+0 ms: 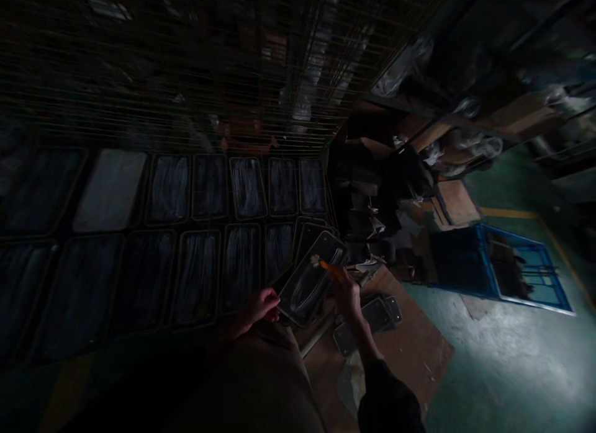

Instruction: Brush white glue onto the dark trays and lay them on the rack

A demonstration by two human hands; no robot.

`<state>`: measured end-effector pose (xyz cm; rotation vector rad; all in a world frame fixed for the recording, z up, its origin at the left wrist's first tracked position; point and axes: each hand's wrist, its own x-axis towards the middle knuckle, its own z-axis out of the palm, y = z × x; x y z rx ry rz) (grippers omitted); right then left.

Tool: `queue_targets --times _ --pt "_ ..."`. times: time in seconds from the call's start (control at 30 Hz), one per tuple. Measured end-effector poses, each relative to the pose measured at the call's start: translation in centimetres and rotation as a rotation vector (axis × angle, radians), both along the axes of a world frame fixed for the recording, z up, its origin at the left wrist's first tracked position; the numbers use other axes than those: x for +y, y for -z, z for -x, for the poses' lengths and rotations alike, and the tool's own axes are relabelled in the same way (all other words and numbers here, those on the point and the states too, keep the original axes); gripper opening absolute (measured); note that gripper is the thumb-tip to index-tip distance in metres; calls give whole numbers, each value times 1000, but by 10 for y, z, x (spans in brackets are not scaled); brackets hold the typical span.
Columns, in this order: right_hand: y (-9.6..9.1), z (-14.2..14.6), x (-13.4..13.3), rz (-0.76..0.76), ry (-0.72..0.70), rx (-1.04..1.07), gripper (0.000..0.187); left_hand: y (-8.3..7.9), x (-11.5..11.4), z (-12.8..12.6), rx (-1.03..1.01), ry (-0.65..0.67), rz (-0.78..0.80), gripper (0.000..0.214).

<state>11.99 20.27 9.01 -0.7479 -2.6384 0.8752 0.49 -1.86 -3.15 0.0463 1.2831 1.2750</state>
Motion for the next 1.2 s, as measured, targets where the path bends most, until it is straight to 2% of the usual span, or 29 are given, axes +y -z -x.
queue_targets --times 0.17,0.27,0.33,0.43,0.53,0.63,0.73,0.83,0.9,0.97,1.07,1.2 --pt "-7 26 30 -212 97 -20 32 4 0 0 -10 -13 -7 37" --pt "-3 33 27 -296 62 -116 32 2 0 1 -1 -12 9 35" --pt "0 31 15 -303 0 -154 33 -1 0 2 0 -12 12 33" --pt "2 16 -16 -232 -97 -206 35 -3 -1 3 0 -25 3 31" --pt "1 -10 -59 -80 -171 -234 33 -1 -1 4 0 -15 9 32" --pt "1 -35 -98 106 -173 -223 32 0 -1 5 -7 -7 -3 33" --pt "3 -52 -113 283 -120 -176 28 -1 -1 6 -15 11 3 35" --pt "6 -55 -94 394 -32 -147 26 -4 0 7 0 42 38 34" --pt "8 -50 -65 370 37 -144 27 -5 0 6 19 51 51 33" --pt "8 -41 -32 244 96 -113 29 -5 0 5 37 44 58 32" --pt "4 -25 11 11 115 -33 32 -3 2 4 44 29 55 33" --pt "-1 -3 41 -206 112 -42 33 0 3 2 47 9 62 33"
